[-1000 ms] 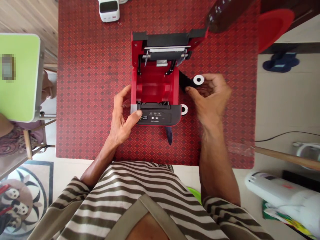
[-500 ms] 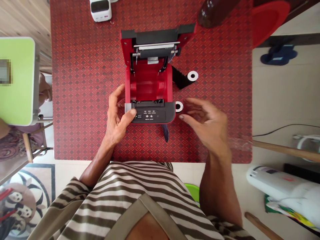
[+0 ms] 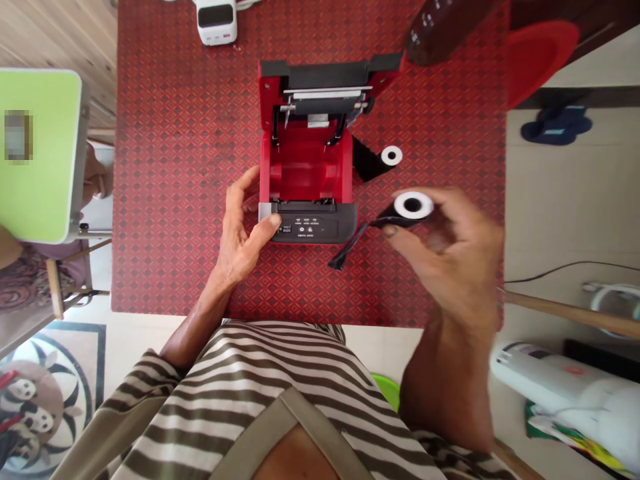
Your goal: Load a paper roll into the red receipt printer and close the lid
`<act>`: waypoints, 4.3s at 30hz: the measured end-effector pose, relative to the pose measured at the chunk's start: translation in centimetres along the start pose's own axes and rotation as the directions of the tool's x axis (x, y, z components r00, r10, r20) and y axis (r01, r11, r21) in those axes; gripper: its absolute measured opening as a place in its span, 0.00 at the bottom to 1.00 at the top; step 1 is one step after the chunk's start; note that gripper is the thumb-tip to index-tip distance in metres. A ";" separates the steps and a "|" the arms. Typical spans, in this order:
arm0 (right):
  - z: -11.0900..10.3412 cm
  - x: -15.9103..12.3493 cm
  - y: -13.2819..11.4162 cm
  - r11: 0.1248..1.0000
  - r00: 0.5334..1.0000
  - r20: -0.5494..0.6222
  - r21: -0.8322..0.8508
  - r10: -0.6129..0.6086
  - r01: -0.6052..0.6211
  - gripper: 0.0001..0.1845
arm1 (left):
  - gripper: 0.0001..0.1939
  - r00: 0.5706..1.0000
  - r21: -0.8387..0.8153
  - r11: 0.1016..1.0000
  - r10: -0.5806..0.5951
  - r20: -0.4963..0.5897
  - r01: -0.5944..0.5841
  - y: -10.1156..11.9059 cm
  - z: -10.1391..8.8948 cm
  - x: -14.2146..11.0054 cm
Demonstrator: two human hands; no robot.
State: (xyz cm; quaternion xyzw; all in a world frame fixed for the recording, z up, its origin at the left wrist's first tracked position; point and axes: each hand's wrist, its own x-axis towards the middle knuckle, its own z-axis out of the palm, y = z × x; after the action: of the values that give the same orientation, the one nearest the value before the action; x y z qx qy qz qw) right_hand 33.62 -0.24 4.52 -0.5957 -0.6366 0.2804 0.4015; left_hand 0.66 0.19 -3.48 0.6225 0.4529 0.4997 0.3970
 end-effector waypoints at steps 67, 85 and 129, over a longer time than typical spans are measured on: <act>2.4 7.8 -9.4 0.847 0.783 0.542 -0.220 -0.306 0.484 0.18 | 0.19 0.957 0.491 0.857 0.254 -0.141 -0.155 5.4 1.6 0.3; 2.6 1.1 -4.7 0.773 0.821 0.255 -0.280 -0.512 0.569 0.21 | 0.13 0.891 0.602 0.690 0.448 0.079 -0.401 7.1 0.1 1.7; 2.2 1.5 -5.0 0.874 0.899 0.235 -0.239 -0.370 0.423 0.22 | 0.09 0.872 0.568 0.676 0.455 0.181 -0.470 8.0 -0.6 2.9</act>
State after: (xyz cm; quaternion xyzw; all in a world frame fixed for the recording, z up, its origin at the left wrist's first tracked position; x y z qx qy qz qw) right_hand 29.08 0.80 7.81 -0.4752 -0.8129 0.1506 0.3012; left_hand 1.67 0.83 5.00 0.8147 0.4090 0.4083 0.0475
